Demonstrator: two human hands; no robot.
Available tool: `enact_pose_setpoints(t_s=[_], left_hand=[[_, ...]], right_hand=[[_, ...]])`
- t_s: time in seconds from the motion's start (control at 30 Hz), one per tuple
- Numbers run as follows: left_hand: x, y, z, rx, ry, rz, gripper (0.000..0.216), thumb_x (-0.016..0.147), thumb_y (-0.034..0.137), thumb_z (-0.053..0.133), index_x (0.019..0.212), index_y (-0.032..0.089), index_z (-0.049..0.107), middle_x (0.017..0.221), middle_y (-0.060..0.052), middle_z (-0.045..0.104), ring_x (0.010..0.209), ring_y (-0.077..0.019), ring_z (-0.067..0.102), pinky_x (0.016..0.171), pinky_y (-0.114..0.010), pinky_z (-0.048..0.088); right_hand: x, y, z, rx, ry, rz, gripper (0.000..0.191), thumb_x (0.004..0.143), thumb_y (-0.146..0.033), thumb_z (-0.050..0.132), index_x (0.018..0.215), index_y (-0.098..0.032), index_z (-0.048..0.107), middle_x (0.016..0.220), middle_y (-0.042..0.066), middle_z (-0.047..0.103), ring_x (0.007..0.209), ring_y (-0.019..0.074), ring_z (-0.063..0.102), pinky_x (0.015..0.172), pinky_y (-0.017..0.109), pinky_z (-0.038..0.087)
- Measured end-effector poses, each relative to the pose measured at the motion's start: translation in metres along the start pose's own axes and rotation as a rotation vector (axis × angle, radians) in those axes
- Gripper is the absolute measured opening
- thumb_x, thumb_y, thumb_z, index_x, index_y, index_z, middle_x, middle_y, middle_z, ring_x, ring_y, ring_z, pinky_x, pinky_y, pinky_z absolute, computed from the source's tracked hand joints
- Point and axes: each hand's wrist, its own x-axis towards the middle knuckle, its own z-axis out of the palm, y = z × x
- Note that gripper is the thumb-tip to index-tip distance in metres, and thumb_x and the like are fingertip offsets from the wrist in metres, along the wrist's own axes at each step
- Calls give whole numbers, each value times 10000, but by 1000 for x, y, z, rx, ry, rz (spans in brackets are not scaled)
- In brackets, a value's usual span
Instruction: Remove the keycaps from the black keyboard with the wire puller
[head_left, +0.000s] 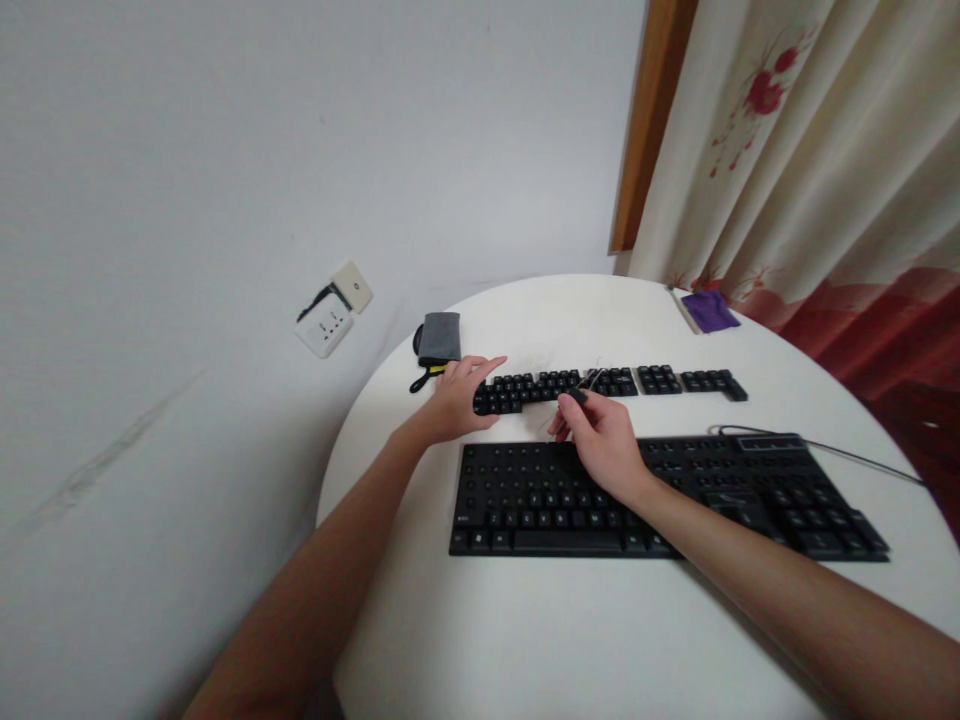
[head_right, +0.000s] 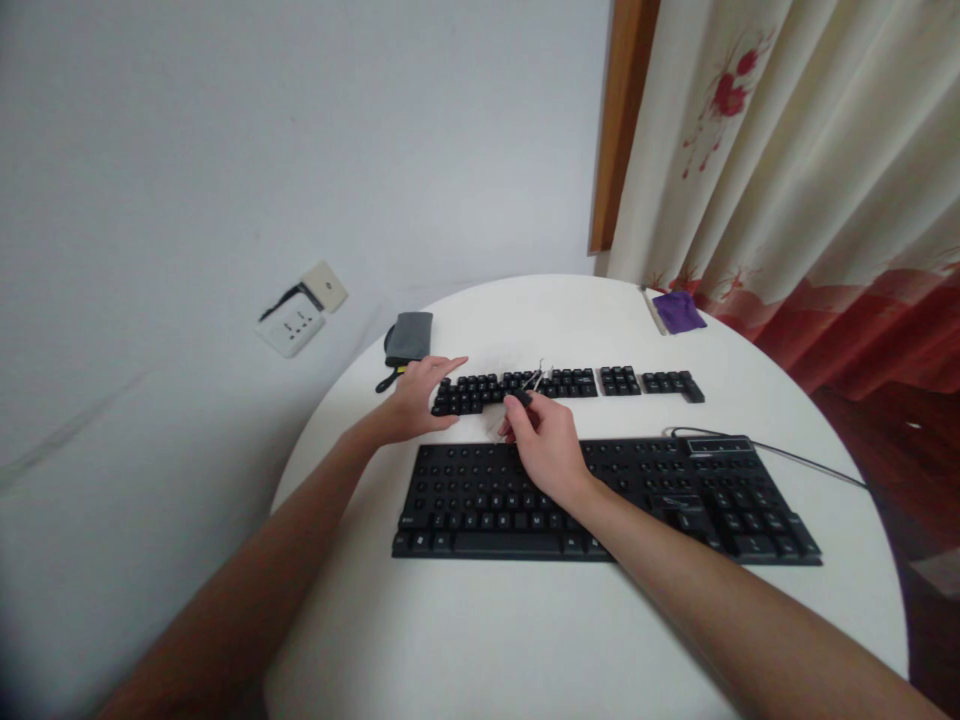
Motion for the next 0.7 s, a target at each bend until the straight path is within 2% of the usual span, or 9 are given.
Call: enact_pose_setpoints(t_s=[0.23,0.33,0.5,0.7], left_hand=[[1,6,-2,-8,38,20,849,738,304,726,1508,280,368,1340,-115,482,1174,-327,460,1035,-472,356],[0,6,-5,-10,18,48,885,727,312,742,1519,285,349,1365,-116,468,1203,-331,448,1053,-475,344],[-4,-9,-12,-25,-45,-12,1028,690,368,779,1564,287,243,1416,-129,431,1217,-342,438,1054,-504,358],[-7,-21,-14,-84,-86,-19,1079,687,310,771,1582,264,170,1428,-142,422,1264,-342,426,1090,-516,342]], right_hand=[[0,1,0,-1,-3,1,443,964,-502,515,674,-188,630,643,29,676,582,152,633,590,269,490],[0,1,0,-3,-2,0,444,965,-501,514,675,-187,633,643,30,678,579,151,633,586,266,487],[-1,0,0,-2,-11,10,438,968,-490,514,673,-186,628,645,30,682,577,149,632,588,265,489],[-1,2,0,3,-13,4,443,964,-503,514,673,-189,627,642,27,678,580,152,634,590,269,492]])
